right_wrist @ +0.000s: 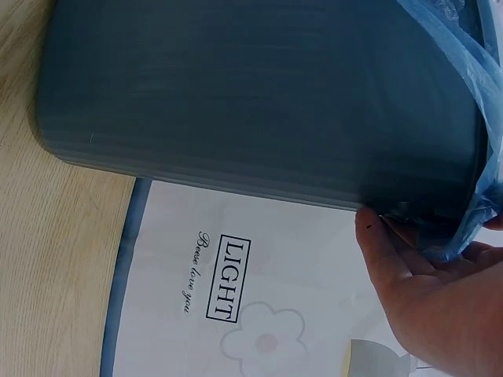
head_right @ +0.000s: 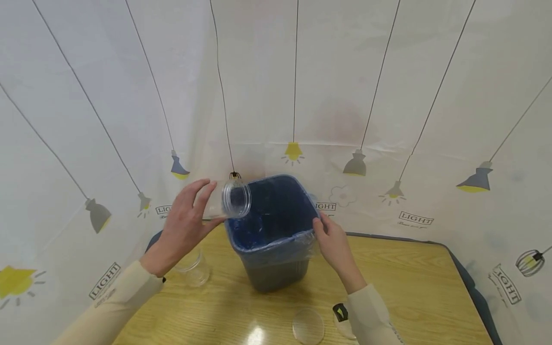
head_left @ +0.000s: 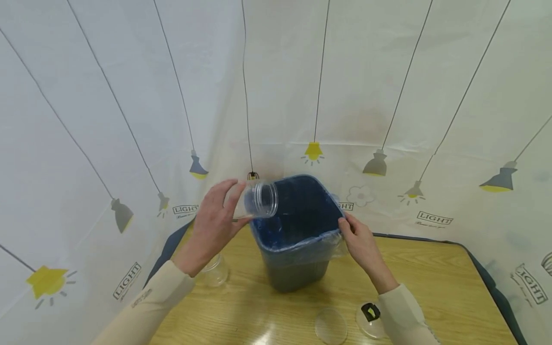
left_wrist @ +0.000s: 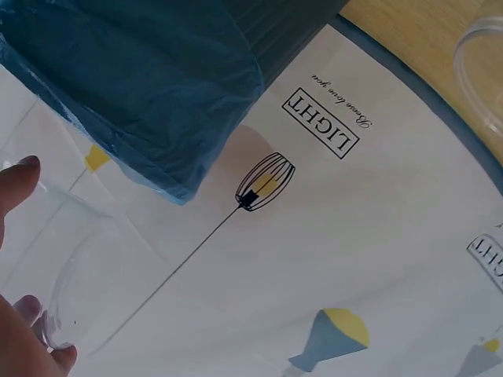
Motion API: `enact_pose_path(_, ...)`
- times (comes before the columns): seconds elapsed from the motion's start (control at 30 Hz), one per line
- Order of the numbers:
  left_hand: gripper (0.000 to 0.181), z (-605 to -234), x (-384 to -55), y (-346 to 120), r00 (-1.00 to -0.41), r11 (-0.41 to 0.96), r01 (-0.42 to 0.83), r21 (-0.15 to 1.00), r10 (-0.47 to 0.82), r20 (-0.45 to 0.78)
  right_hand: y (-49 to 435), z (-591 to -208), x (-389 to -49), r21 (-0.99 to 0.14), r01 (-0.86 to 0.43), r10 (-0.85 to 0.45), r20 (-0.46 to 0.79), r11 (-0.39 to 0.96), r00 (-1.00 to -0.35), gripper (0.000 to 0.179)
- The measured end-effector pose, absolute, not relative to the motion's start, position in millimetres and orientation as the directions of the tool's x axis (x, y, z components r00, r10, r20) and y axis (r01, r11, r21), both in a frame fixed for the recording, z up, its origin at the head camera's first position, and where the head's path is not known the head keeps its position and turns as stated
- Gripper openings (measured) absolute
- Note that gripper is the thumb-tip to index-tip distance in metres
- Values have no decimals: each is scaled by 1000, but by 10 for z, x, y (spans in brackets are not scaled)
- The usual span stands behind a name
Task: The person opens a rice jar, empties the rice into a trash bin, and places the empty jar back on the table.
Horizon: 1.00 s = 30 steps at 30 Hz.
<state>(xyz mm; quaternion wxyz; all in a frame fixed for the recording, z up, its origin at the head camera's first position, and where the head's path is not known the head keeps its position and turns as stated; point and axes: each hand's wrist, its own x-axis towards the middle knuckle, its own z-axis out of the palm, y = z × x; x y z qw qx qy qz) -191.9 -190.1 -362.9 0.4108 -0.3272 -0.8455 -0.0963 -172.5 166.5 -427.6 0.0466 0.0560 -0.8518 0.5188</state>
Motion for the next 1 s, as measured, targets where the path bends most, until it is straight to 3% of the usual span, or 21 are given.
enact_pose_path(0.2,102,-3746,-1837,-2027,-460,764,645,-19,409,788,1668,-4275,-1732,-879,-134,-40,131,457,-991,55)
enact_pose_path(0.63,89,-4147,-1574,-2089,-460,786,594,168,161,873,1661,-4274,-1723,-875,-148,-41,146,461,-988,54)
enact_pose_path(1.0,94,-4523,-1367,-2081,-523,706,614,354,27,852,1683,-4291,-1733,-877,-148,-44,144,458,-989,56)
